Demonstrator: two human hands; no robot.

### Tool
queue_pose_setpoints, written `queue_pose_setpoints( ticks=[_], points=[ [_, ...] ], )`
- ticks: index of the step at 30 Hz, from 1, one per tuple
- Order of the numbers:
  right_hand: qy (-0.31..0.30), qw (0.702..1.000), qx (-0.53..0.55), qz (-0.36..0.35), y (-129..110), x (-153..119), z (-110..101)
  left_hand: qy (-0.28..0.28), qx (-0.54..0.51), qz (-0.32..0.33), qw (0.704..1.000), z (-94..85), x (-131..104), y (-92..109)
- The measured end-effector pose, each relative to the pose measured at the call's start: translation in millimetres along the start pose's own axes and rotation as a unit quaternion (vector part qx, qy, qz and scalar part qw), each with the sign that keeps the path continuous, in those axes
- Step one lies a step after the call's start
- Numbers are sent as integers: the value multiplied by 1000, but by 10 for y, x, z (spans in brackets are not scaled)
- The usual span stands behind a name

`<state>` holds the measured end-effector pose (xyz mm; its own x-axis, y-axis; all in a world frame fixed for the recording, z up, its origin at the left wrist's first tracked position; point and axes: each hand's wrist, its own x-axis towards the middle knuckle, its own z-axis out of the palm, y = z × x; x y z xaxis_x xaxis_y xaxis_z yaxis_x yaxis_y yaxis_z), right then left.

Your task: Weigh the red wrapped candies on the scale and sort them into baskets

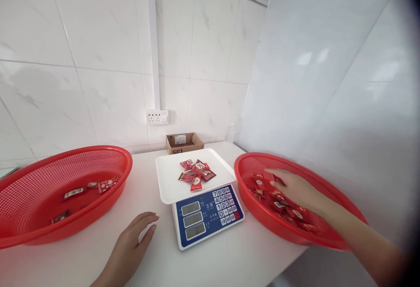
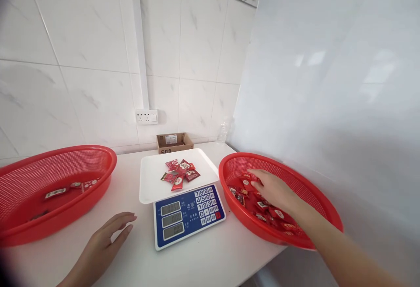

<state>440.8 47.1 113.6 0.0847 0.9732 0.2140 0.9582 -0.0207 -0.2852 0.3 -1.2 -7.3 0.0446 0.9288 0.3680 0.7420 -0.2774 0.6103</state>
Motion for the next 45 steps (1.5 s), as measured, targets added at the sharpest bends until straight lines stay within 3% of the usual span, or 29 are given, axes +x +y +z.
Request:
queue_pose_setpoints(
  ticks=[2,4,6,8,9,12,15,17,22,33,40,43,45],
  points=[
    [18,1000,21,11,79,-182,10,2,-3,0,1000,0,3,11],
    [83,995,59,-4,45,-408,68,6,-7,-2,1000,-14,2,33],
    [157,980,114,-37,-74,-665,205,6,-10,-7,1000,-34,-2,58],
    [182,965,175,-66,-241,-916,439,3,-17,-15,1000,-44,-6,76],
    [175,958,211,-86,-330,-1024,587,3,-23,-20,1000,-42,-8,80],
    [70,942,316,-93,-572,-1231,1064,9,-54,-48,997,-8,-4,74],
    [3,909,416,-31,-703,-1272,1407,14,-74,-87,993,32,14,58],
    [-23,891,454,0,-718,-1256,1510,20,-71,-109,991,43,34,55],
    [-46,885,464,-7,-681,-1245,1523,32,-63,-135,988,47,88,91],
    [-36,905,421,-56,-720,-1292,1481,54,-68,-135,987,4,82,203],
    [-31,929,359,-81,-748,-1312,1471,38,-54,-152,986,-45,86,236],
    [-93,936,302,-153,-770,-1337,1290,21,-37,-180,983,-65,130,203],
    [-142,924,285,-212,-766,-1325,1022,-8,-28,-207,978,-73,165,166]
  ],
)
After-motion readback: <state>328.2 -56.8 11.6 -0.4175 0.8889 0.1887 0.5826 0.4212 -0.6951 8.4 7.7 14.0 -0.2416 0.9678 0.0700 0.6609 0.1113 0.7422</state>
